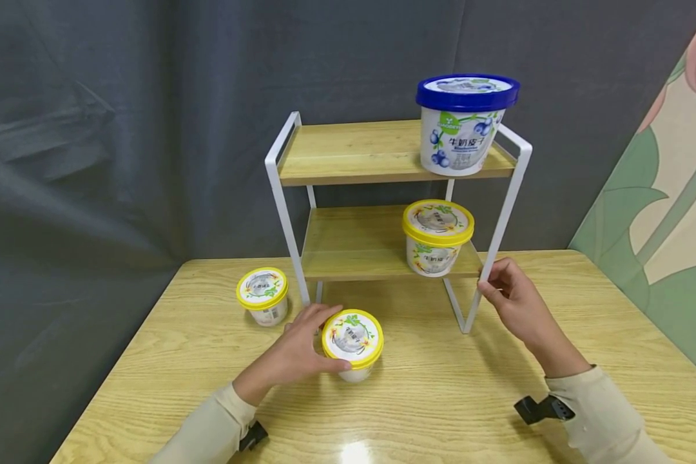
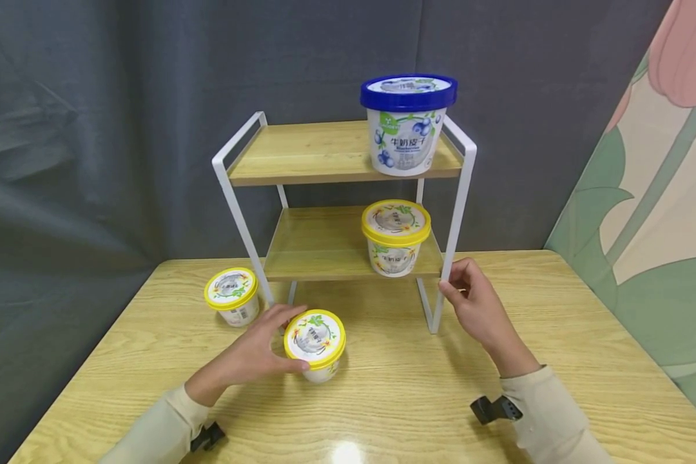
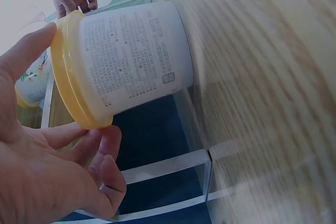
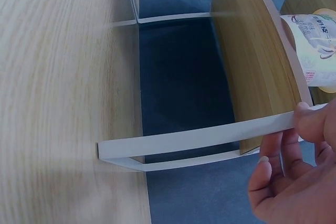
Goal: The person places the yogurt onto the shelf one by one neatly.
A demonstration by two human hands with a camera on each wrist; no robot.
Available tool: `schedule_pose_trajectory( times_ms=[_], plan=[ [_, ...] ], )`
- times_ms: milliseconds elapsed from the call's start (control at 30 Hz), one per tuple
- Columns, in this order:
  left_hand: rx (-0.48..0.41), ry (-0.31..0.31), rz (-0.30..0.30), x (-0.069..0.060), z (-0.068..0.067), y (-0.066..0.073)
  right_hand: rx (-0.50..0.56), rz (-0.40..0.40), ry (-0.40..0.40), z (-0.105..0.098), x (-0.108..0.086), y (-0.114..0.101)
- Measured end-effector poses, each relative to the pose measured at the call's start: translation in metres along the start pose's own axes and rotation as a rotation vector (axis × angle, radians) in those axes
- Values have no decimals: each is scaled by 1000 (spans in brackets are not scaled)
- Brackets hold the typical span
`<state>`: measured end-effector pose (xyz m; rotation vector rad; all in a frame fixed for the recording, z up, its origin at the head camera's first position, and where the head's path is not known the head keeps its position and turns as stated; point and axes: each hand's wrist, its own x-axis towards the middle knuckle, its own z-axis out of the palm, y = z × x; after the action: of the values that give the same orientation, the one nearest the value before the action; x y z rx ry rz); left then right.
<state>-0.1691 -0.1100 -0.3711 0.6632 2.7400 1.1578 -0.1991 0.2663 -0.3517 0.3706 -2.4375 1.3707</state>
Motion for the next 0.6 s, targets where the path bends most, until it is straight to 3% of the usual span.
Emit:
schedule_pose_trajectory(
  times_ms=[300, 600],
  plan=[
    [-12, -23, 49, -1, -4, -2, -7, 0, 3, -1, 1, 3],
    [-87, -54, 17, -2, -8, -2, 8, -10, -6, 0, 0, 1]
  ],
)
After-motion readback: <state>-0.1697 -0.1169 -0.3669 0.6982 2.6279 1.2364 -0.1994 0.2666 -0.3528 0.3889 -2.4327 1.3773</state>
